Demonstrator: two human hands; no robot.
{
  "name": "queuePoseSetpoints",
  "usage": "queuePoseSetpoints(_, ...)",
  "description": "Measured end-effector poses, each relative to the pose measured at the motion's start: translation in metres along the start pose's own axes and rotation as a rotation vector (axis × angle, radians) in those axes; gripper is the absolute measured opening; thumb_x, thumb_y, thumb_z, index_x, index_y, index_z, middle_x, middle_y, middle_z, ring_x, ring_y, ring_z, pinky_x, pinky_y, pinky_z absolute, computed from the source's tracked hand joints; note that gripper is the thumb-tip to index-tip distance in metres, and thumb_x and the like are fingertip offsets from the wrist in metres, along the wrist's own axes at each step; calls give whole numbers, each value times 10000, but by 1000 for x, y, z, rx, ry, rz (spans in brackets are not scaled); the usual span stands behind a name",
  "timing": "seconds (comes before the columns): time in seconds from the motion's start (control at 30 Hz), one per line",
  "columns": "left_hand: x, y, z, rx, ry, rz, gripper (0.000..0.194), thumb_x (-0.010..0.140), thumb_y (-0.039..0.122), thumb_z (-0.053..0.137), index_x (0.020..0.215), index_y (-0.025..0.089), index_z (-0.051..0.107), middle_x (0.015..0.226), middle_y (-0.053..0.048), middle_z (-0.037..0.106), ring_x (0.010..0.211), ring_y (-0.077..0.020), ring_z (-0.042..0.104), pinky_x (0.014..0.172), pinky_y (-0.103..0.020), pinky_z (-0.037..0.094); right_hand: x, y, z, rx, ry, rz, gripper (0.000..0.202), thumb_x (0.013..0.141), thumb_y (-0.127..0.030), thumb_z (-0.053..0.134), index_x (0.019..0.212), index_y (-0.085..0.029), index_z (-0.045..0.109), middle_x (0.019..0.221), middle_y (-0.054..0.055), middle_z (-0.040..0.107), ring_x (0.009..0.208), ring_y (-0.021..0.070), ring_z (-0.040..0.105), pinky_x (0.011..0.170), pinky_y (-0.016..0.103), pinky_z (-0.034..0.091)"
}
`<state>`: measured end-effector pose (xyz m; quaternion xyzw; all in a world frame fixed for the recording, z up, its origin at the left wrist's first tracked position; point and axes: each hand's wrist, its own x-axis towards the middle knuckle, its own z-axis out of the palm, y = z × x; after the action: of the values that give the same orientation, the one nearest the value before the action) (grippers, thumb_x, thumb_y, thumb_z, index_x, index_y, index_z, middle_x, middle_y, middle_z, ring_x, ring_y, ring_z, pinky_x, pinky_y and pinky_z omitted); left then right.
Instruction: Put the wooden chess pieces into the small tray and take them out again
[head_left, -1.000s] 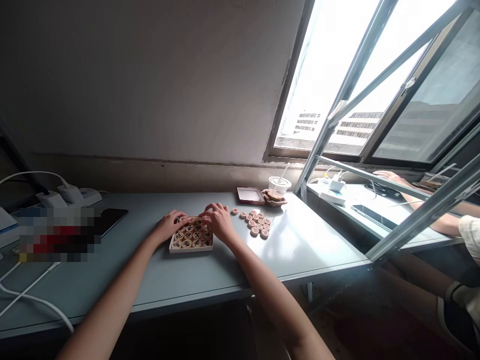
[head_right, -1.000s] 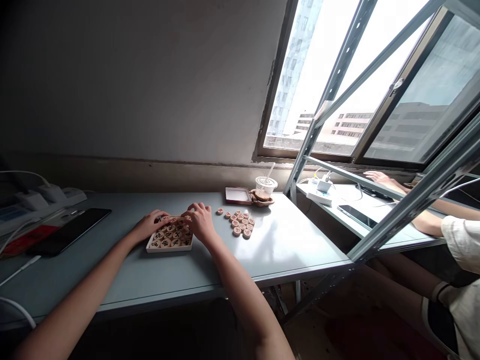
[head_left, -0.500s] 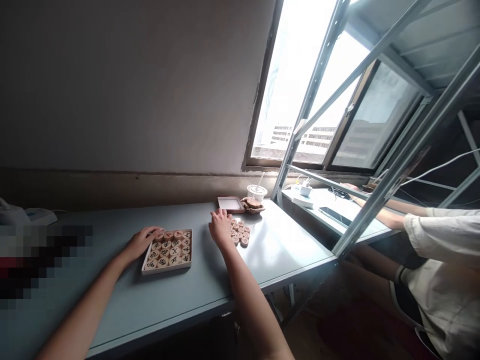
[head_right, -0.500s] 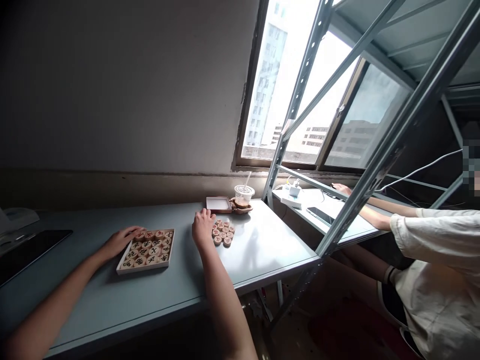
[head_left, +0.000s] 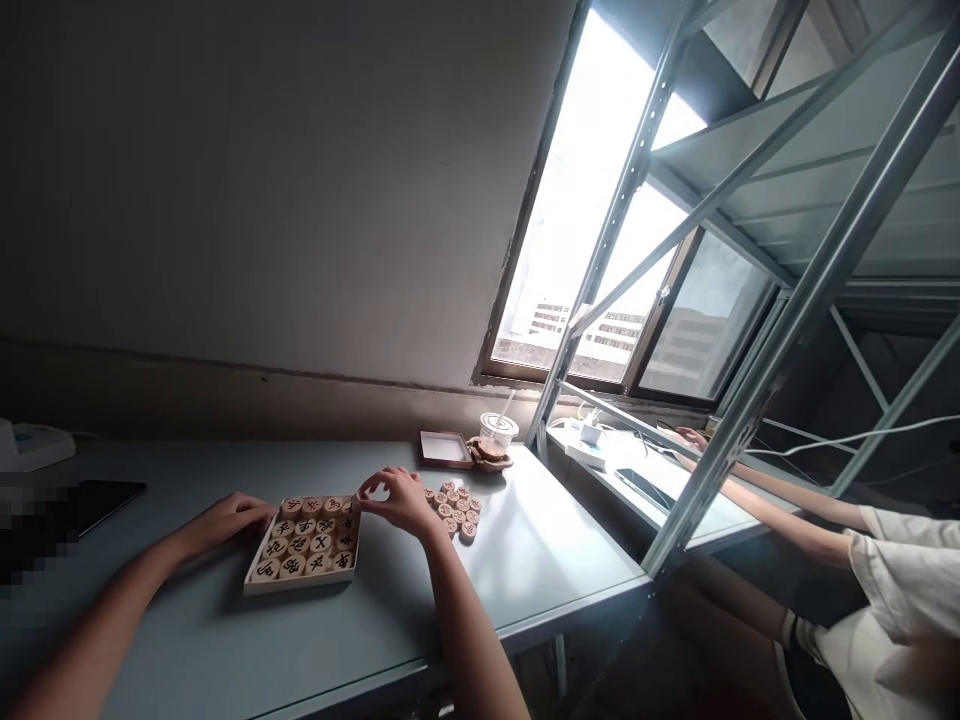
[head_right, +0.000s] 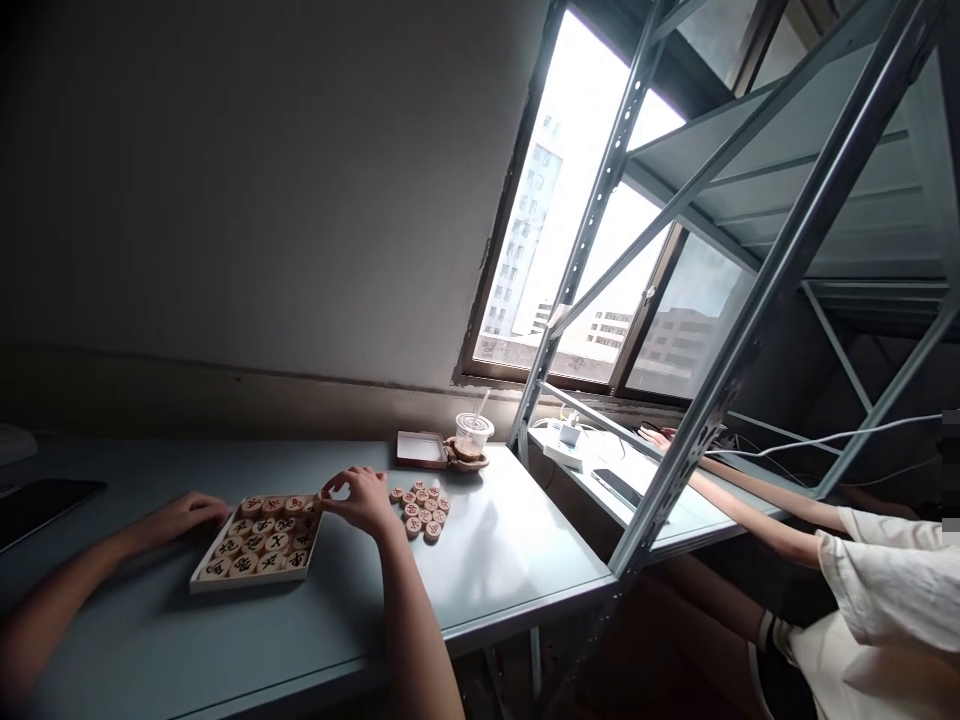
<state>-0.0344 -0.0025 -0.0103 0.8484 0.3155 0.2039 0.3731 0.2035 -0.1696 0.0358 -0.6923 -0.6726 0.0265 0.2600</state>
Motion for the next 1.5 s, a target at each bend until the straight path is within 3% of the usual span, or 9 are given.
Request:
queuePoseSetpoints(0.13, 1, 3, 0, -79, -155, -32, 380, 652, 550, 563, 476, 213, 591, 587, -47, 620, 614, -237, 551, 579, -296, 414, 2, -4, 7, -34, -5, 1, 292, 779, -523, 611, 888, -253, 642, 904, -9, 630, 909, 166, 517, 824, 318, 285)
queuePoseSetpoints(0.43, 2, -1, 3, -27, -126, -26, 322, 668, 448, 540, 476, 192, 564, 533, -16, 544, 568, -180, 474, 543, -262, 341, 4, -4, 14, -93, 51, -35, 316, 821, -564, 529, 921, -283, 632, 903, -6, 602, 903, 165, 491, 805, 318, 279)
queuePoseSetpoints(0.7, -2, 14, 5, 24, -57, -56, 316, 644, 425, 509, 448, 178, 490, 484, 19, 432, 516, -127, 361, 509, -246, 255, 6, -2, 17, -98, 48, -47, 301, 827, -527, 547, 966, -276, 637, 968, 6, 615, 944, 171, 492, 809, 304, 268)
queuePoseSetpoints(0.93, -2, 13, 8, -15, -79, -63, 350, 651, 462, 518, 474, 162, 492, 502, 29, 416, 517, -111, 313, 513, -246, 205, 5, -3, 14, -76, 74, -60, 248, 825, -488, 567, 949, -282, 632, 968, -5, 612, 939, 174, 489, 808, 307, 268)
queuePoseSetpoints(1.33, -4, 20, 7, -11, -82, -84, 287, 640, 385, 517, 465, 176, 428, 494, 39, 363, 527, -114, 286, 529, -252, 181, 7, -5, 22, -137, 72, -33, 252, 870, -466, 500, 1028, -304, 612, 1025, 11, 605, 983, 192, 475, 832, 339, 272)
queuePoseSetpoints(1.43, -5, 22, 7, -20, -86, -86, 283, 642, 385, 519, 468, 175, 441, 499, 34, 392, 529, -118, 307, 528, -251, 189, 6, 0, 13, -171, 101, 23, 288, 878, -466, 479, 1097, -310, 582, 1086, 19, 588, 1016, 198, 469, 833, 341, 284)
queuePoseSetpoints(1.5, -6, 23, 6, -17, -84, -91, 286, 641, 386, 520, 463, 175, 444, 485, 35, 389, 524, -119, 308, 527, -253, 189, 4, 8, 6, -292, 130, 159, 271, 883, -387, 486, 1105, -271, 590, 1091, 56, 585, 1027, 221, 467, 838, 360, 288)
